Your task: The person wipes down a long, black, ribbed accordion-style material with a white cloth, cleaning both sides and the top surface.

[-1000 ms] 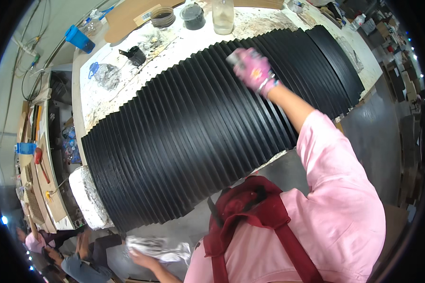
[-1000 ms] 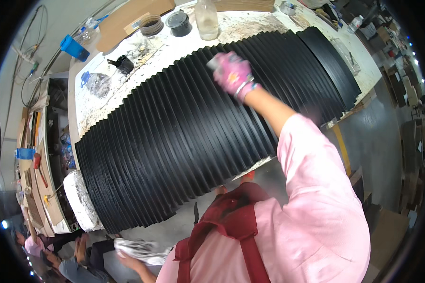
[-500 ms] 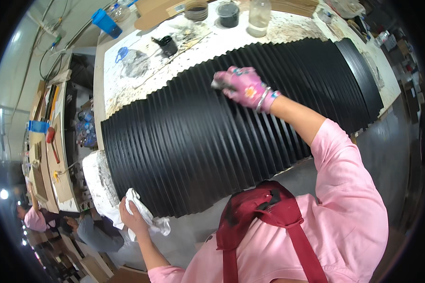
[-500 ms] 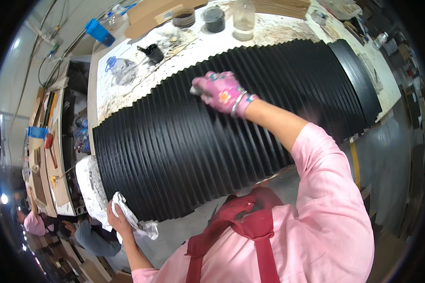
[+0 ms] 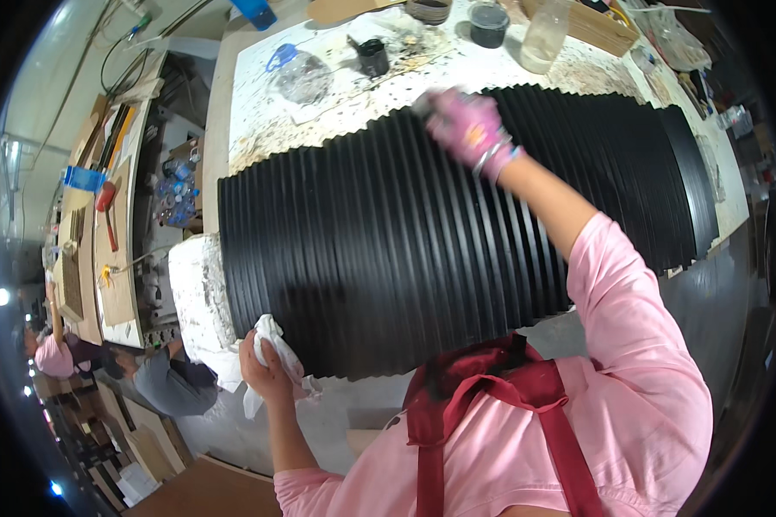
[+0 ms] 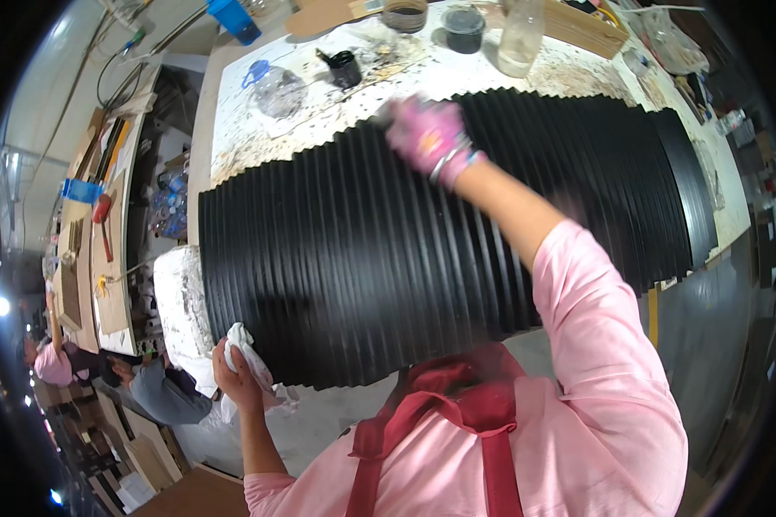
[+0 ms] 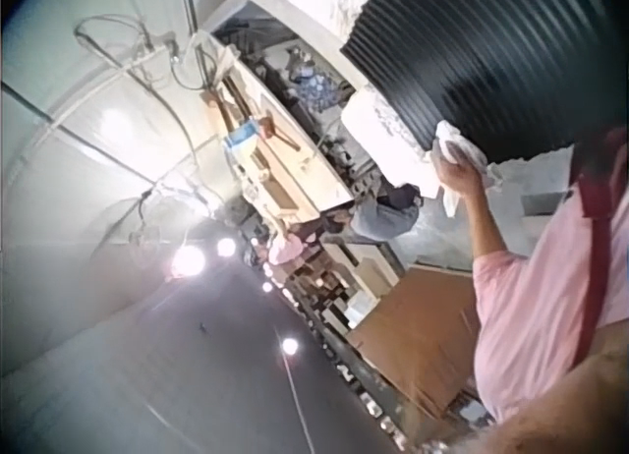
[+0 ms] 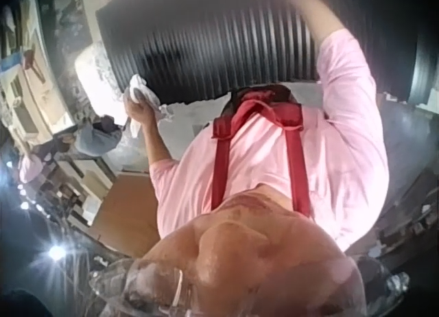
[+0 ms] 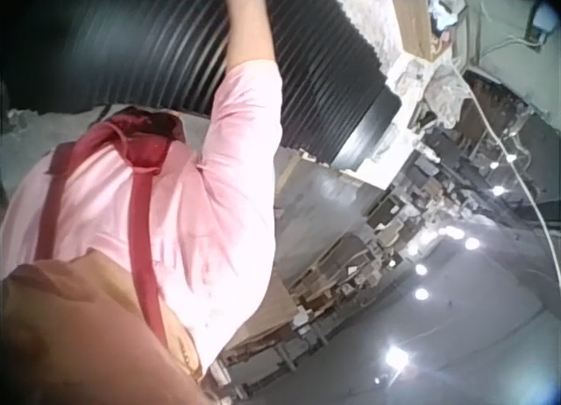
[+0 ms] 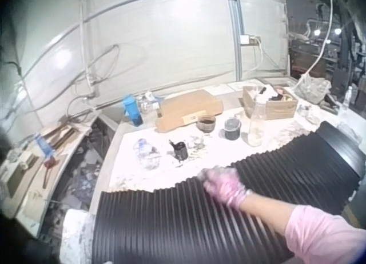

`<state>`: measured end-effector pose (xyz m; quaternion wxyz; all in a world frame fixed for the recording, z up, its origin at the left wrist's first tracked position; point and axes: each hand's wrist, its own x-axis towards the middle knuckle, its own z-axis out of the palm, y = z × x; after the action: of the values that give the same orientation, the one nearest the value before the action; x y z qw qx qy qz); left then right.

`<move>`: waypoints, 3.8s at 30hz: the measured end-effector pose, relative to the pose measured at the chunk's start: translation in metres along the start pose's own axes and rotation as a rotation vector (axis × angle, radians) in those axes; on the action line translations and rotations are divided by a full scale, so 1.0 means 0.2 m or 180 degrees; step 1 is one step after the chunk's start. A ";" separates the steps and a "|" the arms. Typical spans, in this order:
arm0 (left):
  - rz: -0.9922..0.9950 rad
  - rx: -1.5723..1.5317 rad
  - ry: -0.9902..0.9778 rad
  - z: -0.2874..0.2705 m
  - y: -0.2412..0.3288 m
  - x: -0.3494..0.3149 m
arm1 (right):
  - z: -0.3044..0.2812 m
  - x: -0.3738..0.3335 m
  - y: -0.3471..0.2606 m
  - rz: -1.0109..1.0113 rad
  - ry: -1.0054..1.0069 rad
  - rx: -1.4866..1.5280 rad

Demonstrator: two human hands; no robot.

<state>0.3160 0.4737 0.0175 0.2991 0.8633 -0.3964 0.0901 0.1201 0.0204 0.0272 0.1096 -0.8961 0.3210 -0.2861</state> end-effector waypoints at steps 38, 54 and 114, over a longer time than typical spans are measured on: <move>-0.0894 -0.0113 0.0887 -0.33 0.00 -0.17 | 0.39 0.05 -0.67 -0.1001 -0.0378 -0.0407; -0.3590 -0.4502 0.2411 -0.08 -0.15 -0.66 | 0.12 -0.75 -1.31 -0.3358 -0.2430 0.1235; -0.2212 -0.1982 0.1121 0.11 -0.19 -0.37 | 0.43 -0.25 -1.47 -0.4087 -0.1697 0.1050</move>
<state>0.2927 0.5265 -0.0466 0.6174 0.7858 -0.0369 0.0070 0.2898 0.2803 0.0480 0.1284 -0.9194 -0.3552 -0.1101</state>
